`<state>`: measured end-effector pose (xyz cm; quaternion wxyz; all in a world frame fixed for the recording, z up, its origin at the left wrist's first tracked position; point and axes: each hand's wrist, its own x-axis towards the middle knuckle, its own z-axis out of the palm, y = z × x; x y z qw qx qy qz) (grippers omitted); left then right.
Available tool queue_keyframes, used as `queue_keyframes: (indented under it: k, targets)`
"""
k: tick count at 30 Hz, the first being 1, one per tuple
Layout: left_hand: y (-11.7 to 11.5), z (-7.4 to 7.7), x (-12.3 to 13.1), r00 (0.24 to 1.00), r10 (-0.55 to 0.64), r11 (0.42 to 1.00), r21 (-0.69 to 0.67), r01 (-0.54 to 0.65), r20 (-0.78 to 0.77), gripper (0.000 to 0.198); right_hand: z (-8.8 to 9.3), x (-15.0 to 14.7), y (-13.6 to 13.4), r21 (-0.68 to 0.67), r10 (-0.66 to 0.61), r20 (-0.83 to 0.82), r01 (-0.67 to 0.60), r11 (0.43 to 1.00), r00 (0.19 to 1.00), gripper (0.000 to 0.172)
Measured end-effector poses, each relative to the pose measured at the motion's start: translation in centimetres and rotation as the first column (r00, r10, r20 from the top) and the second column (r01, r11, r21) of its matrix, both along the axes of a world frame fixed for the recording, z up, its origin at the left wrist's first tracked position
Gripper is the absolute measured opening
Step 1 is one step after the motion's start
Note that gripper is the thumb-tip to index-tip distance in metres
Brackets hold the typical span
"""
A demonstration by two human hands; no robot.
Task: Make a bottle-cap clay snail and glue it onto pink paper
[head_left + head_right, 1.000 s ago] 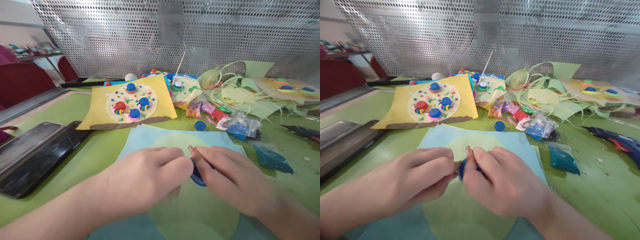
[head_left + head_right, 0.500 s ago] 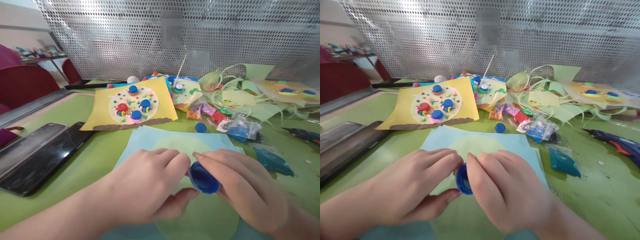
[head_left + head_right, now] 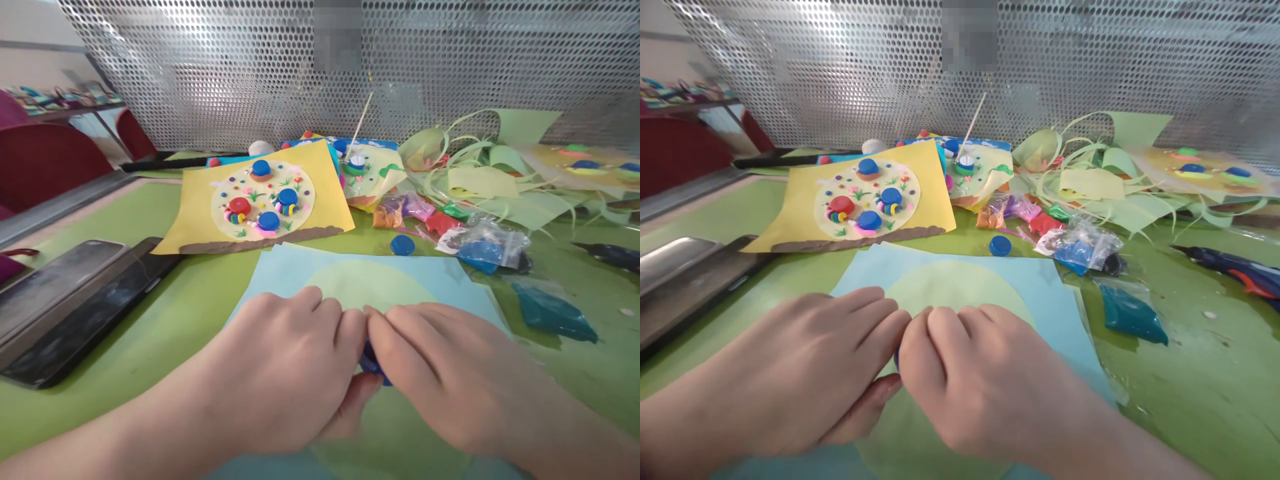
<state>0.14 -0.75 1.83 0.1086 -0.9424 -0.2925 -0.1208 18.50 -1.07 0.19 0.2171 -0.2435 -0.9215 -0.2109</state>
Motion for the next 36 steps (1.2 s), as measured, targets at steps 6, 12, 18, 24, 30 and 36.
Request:
queue_keyframes:
  k: [6,12,18,24,30,36]
  targets:
    - [-0.3,-0.3,0.1,0.999,-0.003,1.0,0.021,0.003,-0.037,0.032,-0.3,-0.2,-0.3,-0.05,0.013,-0.011,-0.014,0.999,1.0,0.025]
    - [-0.8,-0.5,0.3,0.998,0.051,0.998,0.035,-0.05,-0.032,0.031,-0.5,-0.4,-0.3,-0.139,-0.011,-0.009,0.01,0.99,1.0,0.027]
    - [-0.8,-0.6,0.5,0.998,0.057,0.998,-0.032,-0.057,0.021,0.024,-0.8,-0.7,-0.4,-0.193,-0.052,-0.032,0.045,0.98,0.998,0.026]
    - [-0.6,-0.9,0.5,0.976,0.046,0.985,-0.172,-0.009,0.214,0.029,-0.6,-0.3,-0.7,-0.243,-0.061,-0.085,0.038,0.969,0.995,0.024]
    - [-0.5,-0.1,0.2,0.99,-0.002,0.972,-0.232,0.034,0.14,0.03,-0.1,0.3,-1.0,-0.243,-0.059,-0.08,0.038,0.969,0.995,0.023]
    - [-0.2,0.1,0.0,0.998,-0.056,0.979,-0.193,0.06,0.025,0.032,-0.2,0.1,-0.8,-0.241,-0.026,-0.025,0.019,0.97,0.999,0.028]
